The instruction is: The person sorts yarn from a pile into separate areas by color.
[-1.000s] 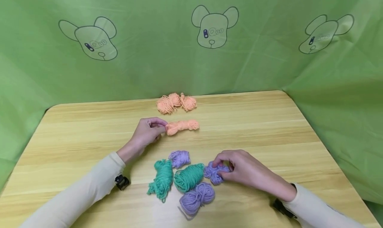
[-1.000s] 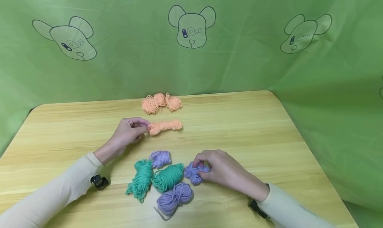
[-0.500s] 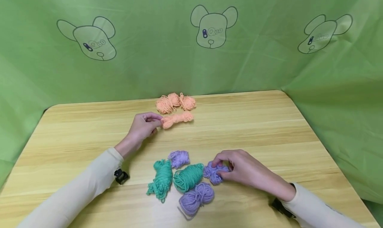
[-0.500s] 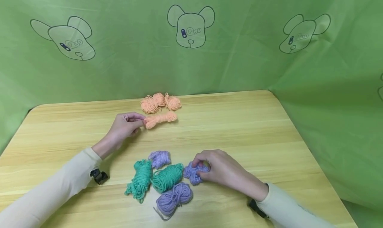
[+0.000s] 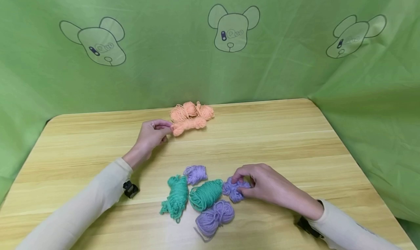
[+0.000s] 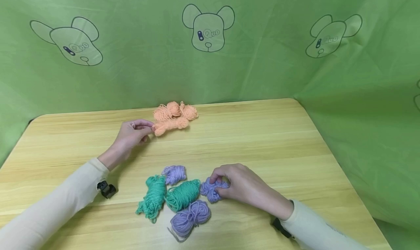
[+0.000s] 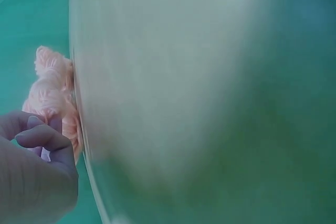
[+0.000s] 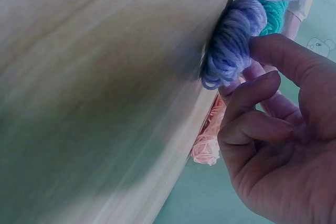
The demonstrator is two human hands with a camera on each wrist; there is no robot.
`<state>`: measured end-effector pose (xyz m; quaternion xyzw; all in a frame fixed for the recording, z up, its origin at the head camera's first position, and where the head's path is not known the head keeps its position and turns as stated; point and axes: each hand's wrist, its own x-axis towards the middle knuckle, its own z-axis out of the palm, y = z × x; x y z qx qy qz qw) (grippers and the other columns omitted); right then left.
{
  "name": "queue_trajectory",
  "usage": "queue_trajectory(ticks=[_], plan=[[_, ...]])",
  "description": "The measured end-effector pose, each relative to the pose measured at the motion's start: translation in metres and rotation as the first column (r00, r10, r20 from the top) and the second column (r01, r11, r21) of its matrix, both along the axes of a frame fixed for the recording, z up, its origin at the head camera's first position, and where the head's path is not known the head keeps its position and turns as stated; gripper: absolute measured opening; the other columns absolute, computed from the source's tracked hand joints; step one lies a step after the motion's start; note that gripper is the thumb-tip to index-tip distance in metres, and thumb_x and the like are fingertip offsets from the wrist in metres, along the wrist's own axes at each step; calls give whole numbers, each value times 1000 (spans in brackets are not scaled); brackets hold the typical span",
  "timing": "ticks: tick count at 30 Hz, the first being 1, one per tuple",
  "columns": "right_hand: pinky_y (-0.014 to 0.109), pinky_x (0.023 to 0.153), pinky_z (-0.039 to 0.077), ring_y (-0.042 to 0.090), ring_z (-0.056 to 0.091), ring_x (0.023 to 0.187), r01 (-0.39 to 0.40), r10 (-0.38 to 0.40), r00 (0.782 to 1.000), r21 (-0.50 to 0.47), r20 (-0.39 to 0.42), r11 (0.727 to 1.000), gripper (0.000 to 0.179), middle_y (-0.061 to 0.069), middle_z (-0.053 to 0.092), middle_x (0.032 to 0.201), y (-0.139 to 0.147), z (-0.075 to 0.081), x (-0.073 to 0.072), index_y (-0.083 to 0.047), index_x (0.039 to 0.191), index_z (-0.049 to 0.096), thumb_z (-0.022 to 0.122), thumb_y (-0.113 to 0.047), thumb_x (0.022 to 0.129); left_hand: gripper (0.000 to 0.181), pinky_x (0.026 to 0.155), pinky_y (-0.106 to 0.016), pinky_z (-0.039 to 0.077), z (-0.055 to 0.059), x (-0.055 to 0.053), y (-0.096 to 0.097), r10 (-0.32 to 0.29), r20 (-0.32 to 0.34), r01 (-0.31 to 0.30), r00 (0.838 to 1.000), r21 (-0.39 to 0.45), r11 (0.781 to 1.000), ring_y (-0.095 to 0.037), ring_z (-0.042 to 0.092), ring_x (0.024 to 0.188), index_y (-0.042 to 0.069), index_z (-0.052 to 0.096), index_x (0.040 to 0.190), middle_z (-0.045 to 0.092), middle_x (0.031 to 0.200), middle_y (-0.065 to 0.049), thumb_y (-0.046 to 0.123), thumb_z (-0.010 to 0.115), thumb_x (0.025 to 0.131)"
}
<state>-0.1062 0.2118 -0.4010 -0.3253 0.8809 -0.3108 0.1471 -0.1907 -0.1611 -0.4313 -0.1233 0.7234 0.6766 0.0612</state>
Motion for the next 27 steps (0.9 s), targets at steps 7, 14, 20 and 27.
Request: queue_trajectory(ticks=[7, 14, 20, 27], plan=[[26, 58, 51, 2, 55, 67, 2, -2, 1000, -5, 8, 1000, 30, -14, 75, 98, 0, 0, 0, -21, 107, 81, 87, -1, 85, 20, 56, -21, 51, 1, -4, -3, 13, 14, -13, 1000, 9, 1000, -12, 60, 63, 0, 76, 119, 76, 94, -4, 3, 78, 100], [27, 61, 53, 2, 57, 69, -1, 1, 1000, 1, 9, 1000, 30, -13, 76, 99, -2, 2, 0, -20, 106, 81, 86, 0, 85, 19, 51, -20, 43, -2, -6, -9, 42, 43, -42, 998, 11, 999, -10, 57, 59, 0, 75, 118, 75, 87, -5, 4, 77, 100], [27, 61, 53, 2, 56, 69, -6, 6, 1000, 8, 11, 1000, 30, -15, 75, 97, -2, 3, -1, -21, 105, 81, 86, 1, 85, 21, 49, -19, 44, -2, -6, -10, 33, 76, -34, 997, 12, 999, -9, 58, 58, -3, 73, 119, 73, 83, -4, 4, 77, 100], [26, 60, 53, 2, 56, 68, -4, 4, 1000, 5, 29, 1000, 29, -15, 75, 98, -1, 3, -1, -21, 107, 81, 86, -1, 86, 23, 50, -20, 45, -1, -7, -12, -26, 113, 22, 993, 35, 999, -9, 59, 59, -5, 71, 122, 71, 82, -4, 6, 75, 102]])
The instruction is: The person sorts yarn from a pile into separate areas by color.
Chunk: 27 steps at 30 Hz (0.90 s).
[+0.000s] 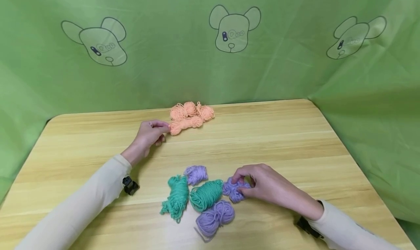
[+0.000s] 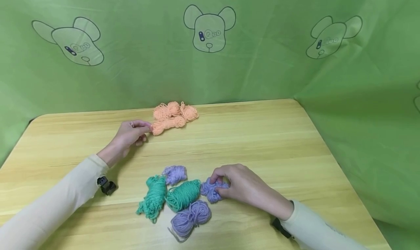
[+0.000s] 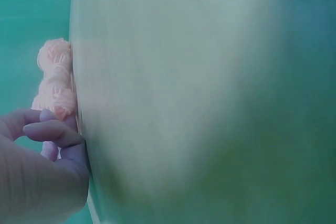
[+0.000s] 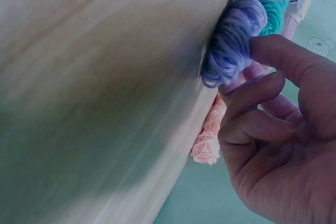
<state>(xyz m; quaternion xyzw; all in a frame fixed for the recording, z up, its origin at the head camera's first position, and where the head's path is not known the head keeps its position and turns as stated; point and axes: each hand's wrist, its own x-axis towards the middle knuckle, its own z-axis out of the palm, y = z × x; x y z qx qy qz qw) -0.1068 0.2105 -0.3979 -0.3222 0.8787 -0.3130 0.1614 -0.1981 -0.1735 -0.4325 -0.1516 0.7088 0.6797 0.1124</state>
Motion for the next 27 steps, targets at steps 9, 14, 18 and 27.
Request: queue_trajectory(ticks=[9, 14, 18, 27], plan=[[26, 60, 53, 3, 57, 68, -3, 4, 1000, 1, -13, 1000, 28, -15, 75, 98, 0, 0, 0, -22, 107, 82, 87, -2, 87, 24, 50, -20, 46, -1, 0, -2, -13, -13, 13, 1000, 17, 1000, -10, 60, 60, -4, 69, 123, 74, 88, -4, 5, 76, 102], [26, 60, 53, 3, 57, 68, 4, -4, 1000, 6, -4, 1000, 28, -16, 74, 95, 0, -1, 0, -22, 107, 82, 87, -3, 87, 26, 51, -20, 47, -2, 1, -2, -22, -19, 22, 1000, 9, 1000, -11, 62, 63, -3, 68, 125, 74, 91, -5, 8, 76, 103], [27, 61, 52, 3, 57, 68, 9, -9, 1000, 7, 0, 1000, 28, -18, 72, 93, 0, -1, 0, -23, 107, 82, 87, -3, 87, 28, 52, -20, 47, -2, 2, -2, -20, -22, 20, 1000, 13, 1000, -11, 62, 64, -3, 68, 126, 73, 91, -5, 8, 76, 103], [26, 60, 51, 3, 54, 66, 13, -13, 1000, 2, 1, 1000, 28, -19, 68, 87, 0, -2, 0, -23, 106, 81, 87, -3, 87, 29, 53, -20, 48, 0, 5, -2, -37, -35, 37, 999, -4, 999, -12, 62, 67, -3, 67, 129, 72, 98, -6, 8, 75, 104]])
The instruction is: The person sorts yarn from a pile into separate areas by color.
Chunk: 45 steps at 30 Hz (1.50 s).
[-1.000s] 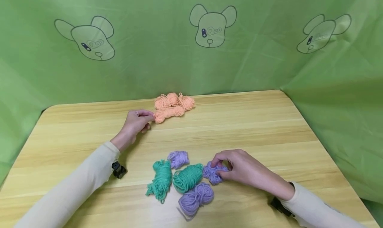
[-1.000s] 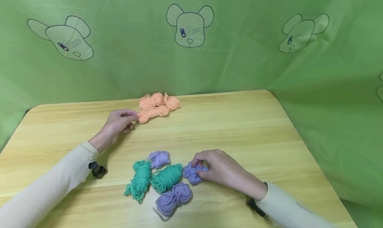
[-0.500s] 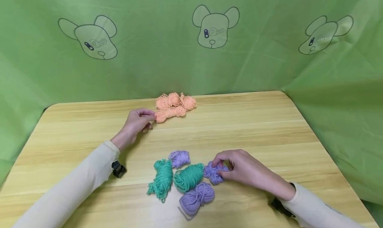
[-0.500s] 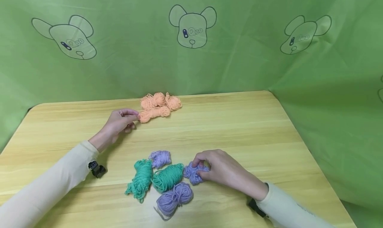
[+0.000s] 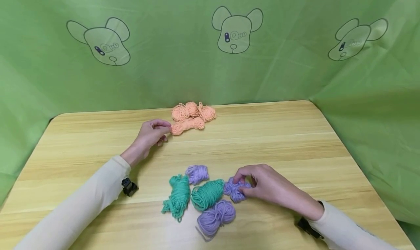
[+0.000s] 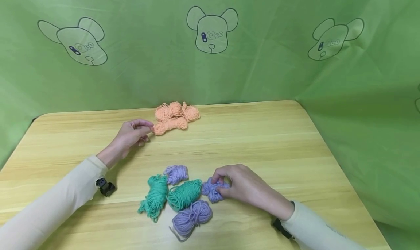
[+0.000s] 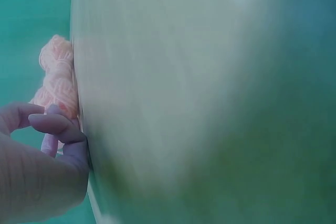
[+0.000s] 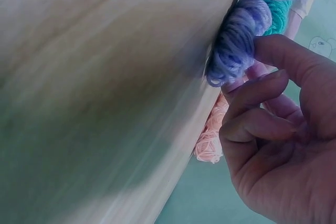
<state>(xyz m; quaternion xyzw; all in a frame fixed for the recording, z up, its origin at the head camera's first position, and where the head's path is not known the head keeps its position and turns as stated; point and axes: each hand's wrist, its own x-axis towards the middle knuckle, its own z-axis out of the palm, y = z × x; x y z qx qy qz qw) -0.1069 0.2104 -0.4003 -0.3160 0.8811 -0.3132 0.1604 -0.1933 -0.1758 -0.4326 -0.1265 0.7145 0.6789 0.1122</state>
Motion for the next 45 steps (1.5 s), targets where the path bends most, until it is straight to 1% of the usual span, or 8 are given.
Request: queue_trajectory(ticks=[6, 11, 17, 22, 29, 35, 40, 45], plan=[[27, 59, 50, 3, 53, 66, 3, -3, 1000, -5, 1, 1000, 28, -19, 67, 85, 0, 0, 1, -23, 105, 81, 87, -3, 87, 29, 52, -20, 48, -1, 0, -1, 12, -1, -12, 1000, 8, 1000, -12, 62, 66, -2, 66, 128, 72, 97, -6, 9, 75, 103], [27, 59, 50, 4, 53, 67, 4, -4, 1000, -5, -2, 1000, 28, -19, 66, 84, 0, 0, 1, -24, 105, 81, 87, -3, 87, 30, 52, -20, 48, 0, 2, -3, 20, -1, -20, 1000, 6, 1000, -12, 63, 66, -3, 65, 131, 72, 103, -7, 9, 73, 104], [27, 60, 50, 4, 53, 67, 5, -5, 1000, -7, 4, 1000, 28, -19, 66, 84, 0, -1, 1, -24, 105, 81, 87, -4, 87, 32, 52, -20, 48, 2, 7, -5, 21, -15, -21, 1000, 1, 1000, -11, 63, 67, -4, 62, 133, 74, 113, -12, 9, 71, 105], [27, 59, 50, 4, 53, 67, 7, -7, 1000, -6, 3, 1000, 28, -19, 66, 85, -1, -1, 1, -24, 105, 81, 87, -3, 87, 36, 53, -20, 47, 4, 12, -5, 16, -36, -16, 999, 5, 1000, -12, 63, 68, -5, 58, 137, 72, 117, -15, 10, 69, 106], [26, 58, 50, 4, 54, 66, 4, -4, 1000, -8, 13, 1000, 28, -18, 67, 85, -1, -1, 0, -23, 106, 81, 87, -3, 87, 33, 57, -21, 49, 5, 17, -5, 19, -19, -19, 1000, -11, 1000, -15, 63, 75, -1, 57, 136, 66, 125, -18, 12, 67, 108], [26, 59, 49, 4, 53, 65, 5, -5, 1000, -11, 5, 1000, 28, -18, 67, 85, -1, -1, 0, -24, 105, 81, 87, -4, 87, 34, 57, -21, 48, 7, 23, -5, -2, -34, 1, 999, -34, 999, -15, 63, 74, -1, 58, 136, 67, 119, -17, 13, 68, 107], [26, 58, 48, 4, 52, 65, 5, -4, 1000, -12, 15, 1000, 28, -17, 67, 85, 0, -1, 0, -24, 105, 81, 87, -4, 87, 35, 55, -21, 47, 9, 31, -3, -28, -47, 27, 999, -33, 999, -14, 62, 72, -3, 58, 136, 67, 111, -13, 13, 70, 107], [27, 59, 49, 4, 53, 67, 6, -5, 1000, -12, 11, 1000, 28, -18, 66, 84, 1, -1, 0, -25, 105, 81, 87, -4, 87, 35, 56, -21, 47, 12, 41, 1, -60, -64, 59, 996, -21, 998, -14, 62, 73, -3, 59, 136, 67, 109, -12, 12, 70, 106]])
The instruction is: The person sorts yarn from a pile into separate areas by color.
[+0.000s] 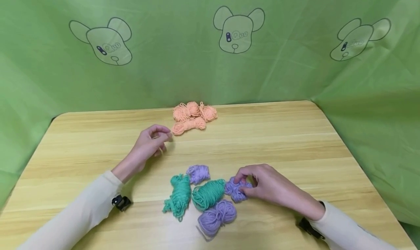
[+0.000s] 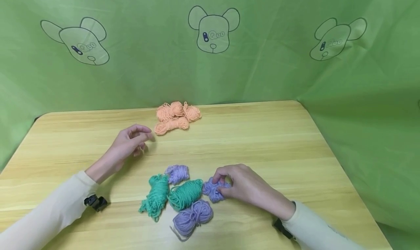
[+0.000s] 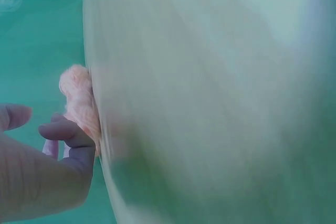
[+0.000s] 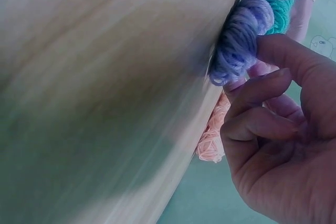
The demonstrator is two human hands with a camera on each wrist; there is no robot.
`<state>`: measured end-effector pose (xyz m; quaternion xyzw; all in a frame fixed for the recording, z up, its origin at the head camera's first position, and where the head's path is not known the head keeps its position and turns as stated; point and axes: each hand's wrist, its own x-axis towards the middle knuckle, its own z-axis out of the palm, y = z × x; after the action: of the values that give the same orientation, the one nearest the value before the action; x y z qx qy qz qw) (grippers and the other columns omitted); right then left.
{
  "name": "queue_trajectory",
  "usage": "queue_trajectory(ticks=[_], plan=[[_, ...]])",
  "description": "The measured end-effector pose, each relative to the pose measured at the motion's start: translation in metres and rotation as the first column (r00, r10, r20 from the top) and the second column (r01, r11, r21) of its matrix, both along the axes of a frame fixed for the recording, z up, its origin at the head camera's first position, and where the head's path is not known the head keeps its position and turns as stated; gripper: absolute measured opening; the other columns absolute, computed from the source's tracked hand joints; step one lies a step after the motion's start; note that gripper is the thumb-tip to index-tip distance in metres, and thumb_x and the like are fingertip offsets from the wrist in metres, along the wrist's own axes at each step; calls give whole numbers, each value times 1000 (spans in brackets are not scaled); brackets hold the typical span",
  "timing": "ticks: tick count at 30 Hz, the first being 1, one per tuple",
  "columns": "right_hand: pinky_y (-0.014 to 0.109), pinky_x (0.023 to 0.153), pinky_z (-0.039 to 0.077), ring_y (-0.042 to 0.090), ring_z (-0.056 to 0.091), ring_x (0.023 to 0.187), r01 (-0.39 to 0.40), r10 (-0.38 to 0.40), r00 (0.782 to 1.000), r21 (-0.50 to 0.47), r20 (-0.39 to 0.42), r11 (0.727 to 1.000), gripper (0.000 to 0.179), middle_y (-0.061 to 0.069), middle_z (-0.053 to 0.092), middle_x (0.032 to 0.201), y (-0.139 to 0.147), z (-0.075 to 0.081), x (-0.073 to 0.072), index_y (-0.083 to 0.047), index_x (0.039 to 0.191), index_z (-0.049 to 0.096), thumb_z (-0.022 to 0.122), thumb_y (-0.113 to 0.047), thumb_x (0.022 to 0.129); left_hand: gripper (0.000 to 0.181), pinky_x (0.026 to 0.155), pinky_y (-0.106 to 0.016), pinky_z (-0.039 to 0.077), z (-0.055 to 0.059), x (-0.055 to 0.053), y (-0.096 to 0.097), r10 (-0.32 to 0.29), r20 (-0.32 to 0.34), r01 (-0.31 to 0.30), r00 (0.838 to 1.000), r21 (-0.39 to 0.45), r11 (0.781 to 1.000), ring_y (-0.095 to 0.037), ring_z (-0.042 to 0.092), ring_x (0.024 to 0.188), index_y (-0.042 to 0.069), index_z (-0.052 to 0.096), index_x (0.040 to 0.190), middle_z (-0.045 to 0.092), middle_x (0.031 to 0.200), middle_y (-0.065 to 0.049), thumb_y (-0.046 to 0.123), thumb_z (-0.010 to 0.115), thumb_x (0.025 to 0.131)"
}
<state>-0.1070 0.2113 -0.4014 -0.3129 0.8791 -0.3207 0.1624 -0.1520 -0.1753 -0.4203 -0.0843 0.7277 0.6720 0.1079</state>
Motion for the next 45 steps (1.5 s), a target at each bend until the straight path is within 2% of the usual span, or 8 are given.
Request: queue_trajectory(ticks=[7, 11, 18, 26, 32, 39, 45], plan=[[27, 60, 49, 5, 54, 67, 1, -1, 1000, 3, 6, 1000, 29, -17, 66, 83, 1, 0, 0, -25, 106, 81, 87, -4, 87, 32, 58, -23, 47, 3, 13, 8, -68, -28, 67, 997, -34, 997, -17, 62, 77, -3, 63, 131, 66, 109, -10, 11, 72, 104], [27, 59, 49, 5, 53, 66, -2, 2, 1000, -1, 10, 1000, 29, -17, 66, 84, 0, -1, -1, -24, 106, 81, 87, -3, 88, 31, 58, -24, 48, 1, 18, 10, -95, -42, 92, 995, -56, 994, -19, 62, 78, -1, 64, 128, 66, 104, -7, 13, 74, 103], [27, 61, 50, 5, 54, 68, 0, 1, 1000, -6, 6, 1000, 29, -18, 68, 86, 0, -1, 0, -24, 106, 81, 87, -3, 87, 29, 60, -24, 48, -3, 26, 14, -144, -64, 139, 987, -77, 987, -21, 62, 80, -2, 66, 125, 68, 102, -9, 12, 75, 102], [27, 60, 51, 5, 55, 67, -3, 3, 1000, -10, 4, 1000, 29, -17, 66, 84, 0, -2, 0, -24, 106, 81, 87, -3, 88, 27, 76, -27, 51, -8, 38, 25, -207, -127, 189, 970, -136, 972, -24, 61, 92, -1, 69, 119, 70, 105, -8, 11, 79, 98], [27, 59, 50, 5, 54, 67, 1, -1, 1000, -8, 4, 1000, 28, -17, 65, 81, 1, -2, 0, -24, 106, 81, 87, -3, 88, 24, 78, -27, 49, -8, 46, 33, -234, -172, 203, 957, -178, 963, -23, 58, 88, -2, 71, 113, 66, 96, -7, 10, 80, 95], [27, 60, 50, 4, 54, 67, -1, 1, 1000, -8, 2, 1000, 28, -17, 65, 82, 1, -3, -1, -24, 106, 81, 87, -4, 88, 25, 75, -27, 49, -10, 53, 39, -256, -176, 221, 951, -194, 956, -23, 58, 86, -1, 72, 113, 66, 93, -7, 12, 83, 94], [27, 61, 51, 5, 55, 68, -2, 2, 1000, -7, -2, 1000, 28, -17, 66, 84, 1, -3, -1, -24, 106, 81, 87, -3, 87, 30, 81, -30, 52, -12, 57, 42, -284, -186, 236, 941, -241, 941, -24, 61, 91, 4, 72, 115, 71, 103, -6, 21, 86, 94]])
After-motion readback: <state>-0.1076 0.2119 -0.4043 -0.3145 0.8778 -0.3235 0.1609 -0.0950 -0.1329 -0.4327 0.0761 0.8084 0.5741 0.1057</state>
